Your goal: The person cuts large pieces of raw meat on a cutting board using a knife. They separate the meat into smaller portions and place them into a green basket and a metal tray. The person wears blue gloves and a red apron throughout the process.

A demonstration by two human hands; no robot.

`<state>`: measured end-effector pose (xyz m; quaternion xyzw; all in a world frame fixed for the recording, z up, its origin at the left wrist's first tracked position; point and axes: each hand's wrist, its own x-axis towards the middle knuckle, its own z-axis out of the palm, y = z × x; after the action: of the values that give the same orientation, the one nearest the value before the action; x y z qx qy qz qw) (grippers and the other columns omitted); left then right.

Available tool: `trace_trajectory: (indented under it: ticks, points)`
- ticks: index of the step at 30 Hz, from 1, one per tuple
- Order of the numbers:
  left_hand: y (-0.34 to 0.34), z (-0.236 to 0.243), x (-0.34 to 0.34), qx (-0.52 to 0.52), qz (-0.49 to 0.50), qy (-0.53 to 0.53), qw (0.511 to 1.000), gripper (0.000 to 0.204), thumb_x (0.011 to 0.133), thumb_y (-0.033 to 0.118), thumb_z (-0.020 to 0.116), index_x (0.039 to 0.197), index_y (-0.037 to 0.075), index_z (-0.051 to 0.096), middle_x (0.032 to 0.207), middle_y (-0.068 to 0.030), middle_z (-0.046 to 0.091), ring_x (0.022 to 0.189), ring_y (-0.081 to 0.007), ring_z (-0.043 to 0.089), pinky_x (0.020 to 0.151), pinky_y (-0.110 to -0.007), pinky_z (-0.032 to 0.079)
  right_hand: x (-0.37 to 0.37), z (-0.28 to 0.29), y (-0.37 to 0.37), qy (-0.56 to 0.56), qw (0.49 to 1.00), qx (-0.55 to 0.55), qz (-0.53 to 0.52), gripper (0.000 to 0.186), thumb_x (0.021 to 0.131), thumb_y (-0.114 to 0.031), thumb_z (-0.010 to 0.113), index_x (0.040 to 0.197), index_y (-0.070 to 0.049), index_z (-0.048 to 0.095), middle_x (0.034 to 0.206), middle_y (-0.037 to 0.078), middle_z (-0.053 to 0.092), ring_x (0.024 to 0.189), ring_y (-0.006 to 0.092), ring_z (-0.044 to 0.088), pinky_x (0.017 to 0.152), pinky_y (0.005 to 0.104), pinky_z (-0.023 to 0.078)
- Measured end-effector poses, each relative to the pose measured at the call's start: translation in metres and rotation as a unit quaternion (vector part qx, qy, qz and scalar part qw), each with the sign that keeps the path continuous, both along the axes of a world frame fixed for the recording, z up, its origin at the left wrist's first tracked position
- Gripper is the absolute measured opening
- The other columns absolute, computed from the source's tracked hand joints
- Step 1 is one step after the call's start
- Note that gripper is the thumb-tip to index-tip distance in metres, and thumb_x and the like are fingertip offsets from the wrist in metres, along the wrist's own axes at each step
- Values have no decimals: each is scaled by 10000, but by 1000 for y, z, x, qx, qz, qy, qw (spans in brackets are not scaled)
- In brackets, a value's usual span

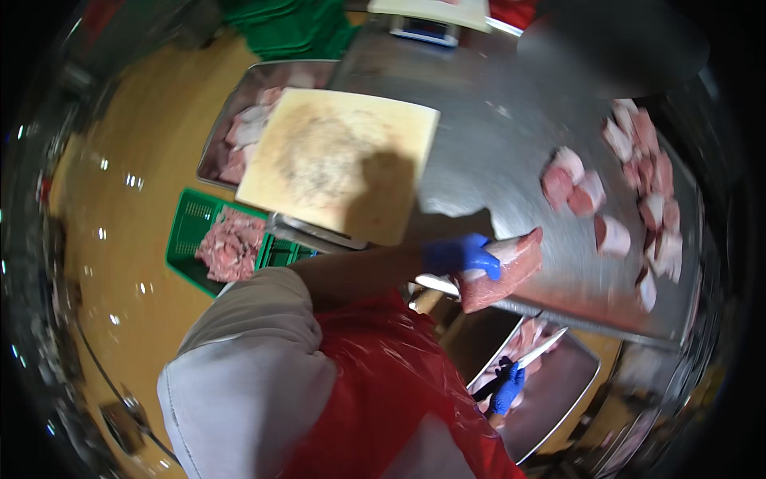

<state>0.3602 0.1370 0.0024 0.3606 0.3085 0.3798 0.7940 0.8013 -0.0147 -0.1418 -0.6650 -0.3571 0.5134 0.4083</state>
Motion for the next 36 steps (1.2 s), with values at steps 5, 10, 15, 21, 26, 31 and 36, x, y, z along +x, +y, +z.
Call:
trace_trajectory:
  ticks: [5,10,15,21,26,31,36]
  points:
    - [-64,49,-170,186,222,326,900,599,698,302,840,1170,6,621,1000,-186,682,915,-282,675,793,-416,519,-58,42,89,-43,985,98,138,314,1075,-271,516,1218,-16,629,1029,85,708,894,154,636,794,301,529]
    - [-38,123,-281,256,114,604,746,646,741,308,789,1315,118,563,1180,-156,693,1082,-348,673,942,-435,524,-200,121,218,-36,945,123,302,340,1080,-289,499,1195,-1,638,1095,101,702,987,184,648,861,343,526]
    - [-97,64,-360,471,211,747,418,619,785,40,644,1376,213,590,1383,-130,579,1339,-303,502,1129,-442,377,-249,144,186,-22,921,163,354,341,1080,-299,493,1213,-5,603,1152,137,705,1037,223,678,841,380,571]
    - [-131,47,-334,91,374,639,666,792,864,401,724,1496,31,421,1375,-292,541,1329,-411,495,1084,-464,431,-277,156,153,-35,932,157,325,274,1082,-254,491,1134,-16,617,1139,130,706,967,180,660,826,328,543]
    - [-94,32,-335,151,362,656,645,1030,757,422,815,1579,107,280,1449,-303,473,1387,-457,421,1128,-465,395,-334,181,160,-15,921,178,347,233,1081,-225,497,1068,-21,611,1137,149,707,962,182,666,829,326,536]
    - [-90,50,-344,280,214,574,739,907,737,279,830,1531,168,406,1451,-240,506,1340,-404,485,1115,-426,409,-380,194,143,-2,885,214,413,238,1084,-220,496,1036,-12,602,1099,150,710,918,182,665,820,329,533]
    - [-135,25,-353,294,408,404,764,634,834,194,761,1421,88,545,1279,-168,641,1193,-267,607,1016,-354,483,-391,204,114,39,886,178,426,251,1082,-242,509,976,-25,581,856,96,670,704,151,636,669,298,533]
